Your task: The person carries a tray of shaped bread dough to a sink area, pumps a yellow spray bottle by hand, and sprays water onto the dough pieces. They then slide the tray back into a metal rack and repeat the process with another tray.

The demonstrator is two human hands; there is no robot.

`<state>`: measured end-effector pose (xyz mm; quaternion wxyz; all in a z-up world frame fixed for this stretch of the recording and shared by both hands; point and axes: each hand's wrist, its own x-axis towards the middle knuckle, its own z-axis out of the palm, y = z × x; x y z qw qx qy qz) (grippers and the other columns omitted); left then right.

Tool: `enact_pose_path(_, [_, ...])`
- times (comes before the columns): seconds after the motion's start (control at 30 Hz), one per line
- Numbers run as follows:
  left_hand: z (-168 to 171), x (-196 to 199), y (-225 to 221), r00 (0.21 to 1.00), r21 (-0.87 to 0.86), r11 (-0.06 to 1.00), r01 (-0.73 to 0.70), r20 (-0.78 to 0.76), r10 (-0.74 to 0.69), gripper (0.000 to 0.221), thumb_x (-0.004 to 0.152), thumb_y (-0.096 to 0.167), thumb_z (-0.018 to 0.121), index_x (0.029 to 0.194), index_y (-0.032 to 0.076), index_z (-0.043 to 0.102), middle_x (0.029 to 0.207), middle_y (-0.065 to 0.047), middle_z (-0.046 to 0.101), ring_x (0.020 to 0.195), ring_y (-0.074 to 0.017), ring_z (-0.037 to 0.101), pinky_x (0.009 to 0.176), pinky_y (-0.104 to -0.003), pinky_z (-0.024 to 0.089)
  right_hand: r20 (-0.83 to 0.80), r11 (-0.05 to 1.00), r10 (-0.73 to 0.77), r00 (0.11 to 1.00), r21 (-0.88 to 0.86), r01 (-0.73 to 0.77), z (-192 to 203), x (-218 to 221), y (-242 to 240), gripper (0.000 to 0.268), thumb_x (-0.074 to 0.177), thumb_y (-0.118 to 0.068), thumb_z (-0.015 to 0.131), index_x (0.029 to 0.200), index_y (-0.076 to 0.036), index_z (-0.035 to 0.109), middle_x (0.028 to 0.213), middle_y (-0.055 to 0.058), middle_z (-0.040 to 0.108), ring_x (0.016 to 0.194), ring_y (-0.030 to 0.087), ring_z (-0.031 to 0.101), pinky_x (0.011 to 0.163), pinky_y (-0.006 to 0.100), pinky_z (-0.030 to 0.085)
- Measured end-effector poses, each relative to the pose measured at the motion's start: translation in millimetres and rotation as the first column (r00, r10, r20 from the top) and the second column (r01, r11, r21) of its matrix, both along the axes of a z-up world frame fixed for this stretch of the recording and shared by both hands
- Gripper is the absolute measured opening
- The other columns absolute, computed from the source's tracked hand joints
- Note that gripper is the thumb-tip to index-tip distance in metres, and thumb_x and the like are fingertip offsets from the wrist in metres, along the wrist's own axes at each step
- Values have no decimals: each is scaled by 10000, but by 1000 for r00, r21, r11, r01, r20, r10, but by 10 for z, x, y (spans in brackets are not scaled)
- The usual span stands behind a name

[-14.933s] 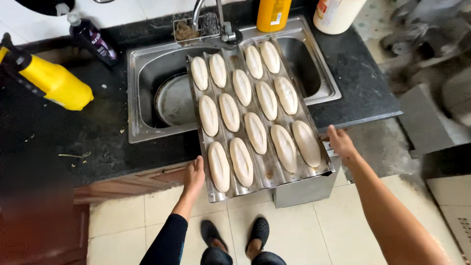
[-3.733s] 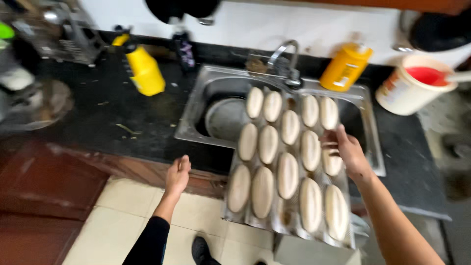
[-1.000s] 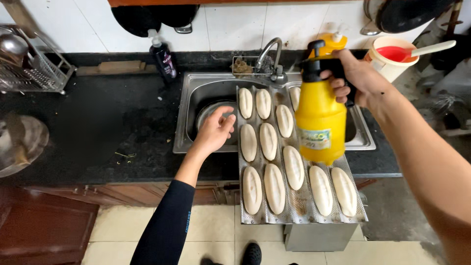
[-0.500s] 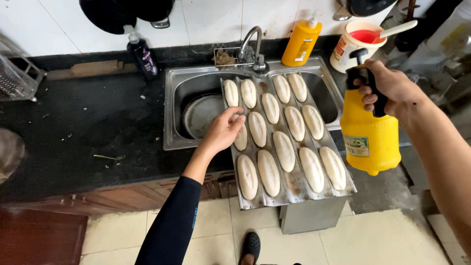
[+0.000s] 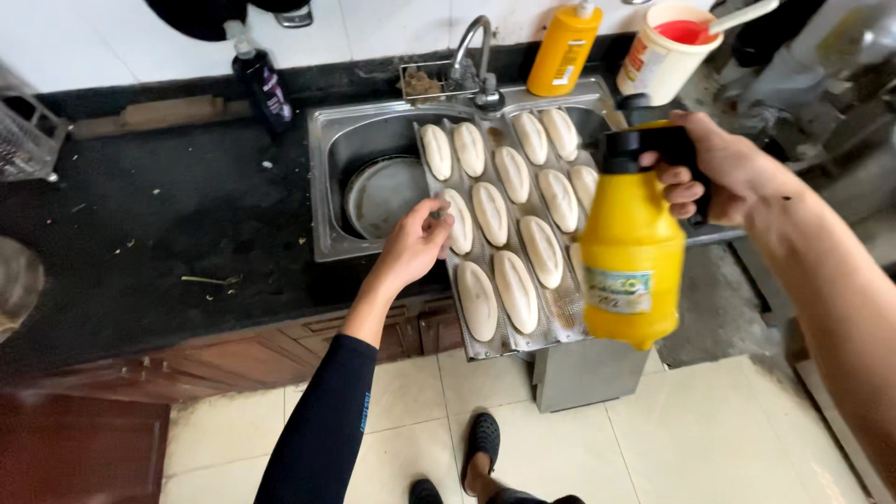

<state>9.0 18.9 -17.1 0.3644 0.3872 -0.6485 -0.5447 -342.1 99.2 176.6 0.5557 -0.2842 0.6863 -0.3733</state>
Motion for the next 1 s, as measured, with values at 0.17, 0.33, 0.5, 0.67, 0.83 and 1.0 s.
enact_pose_path(0.17, [-60,-48,136,999,-33,998,47,-4,-47,353,1021,266,612,1284,31,613,784,-54,682,660,-116,632,619,-293,541,-152,970,-244,958,-57,238,33,-119,313,506,1047,-548,411,919,-78,549,610,-37,396,462,103,304,476,293,304])
enact_pose_path(0.33, [-31,35,244,999,-17,999,45,1,-45,354,999,261,621,1265,28,616,800,-61,701,679,-119,687,593,-298,565,-148,989,-145,978,-43,140,14,9,475,475,1042,-534,442,922,-88,550,600,-44,388,459,93,299,453,290,271])
enact_pose_path(0.5, [79,97,340,998,-40,998,57,36,-56,374,1001,262,618,1298,35,610,827,-69,712,685,-130,697,609,-302,569,42,998,-2,999,59,-1,-183,231,571,504,1007,-561,406,866,-101,556,534,-61,316,410,90,243,408,289,218])
enact_pose_path(0.67, [98,210,450,995,-40,996,78,60,-75,381,996,267,621,1303,42,609,828,-81,706,668,-143,689,602,-305,571,99,995,-84,992,68,78,-238,169,960,523,1016,-570,375,866,-106,566,527,-68,311,408,92,245,408,285,224])
enact_pose_path(0.83, [20,137,646,989,-12,989,146,11,-146,375,1008,267,621,1303,36,614,824,-82,677,668,-134,677,603,-304,571,-125,928,-366,922,25,371,-5,67,1514,471,1052,-512,373,933,-93,554,605,-45,367,476,103,298,476,290,292])
enact_pose_path(1.0, [-2,43,746,982,-7,982,187,-8,-187,364,1005,256,622,1297,39,617,802,-69,704,652,-128,660,616,-294,548,-225,920,-375,899,25,391,78,189,1698,445,1060,-474,403,952,-67,544,620,-30,379,487,113,317,485,298,300])
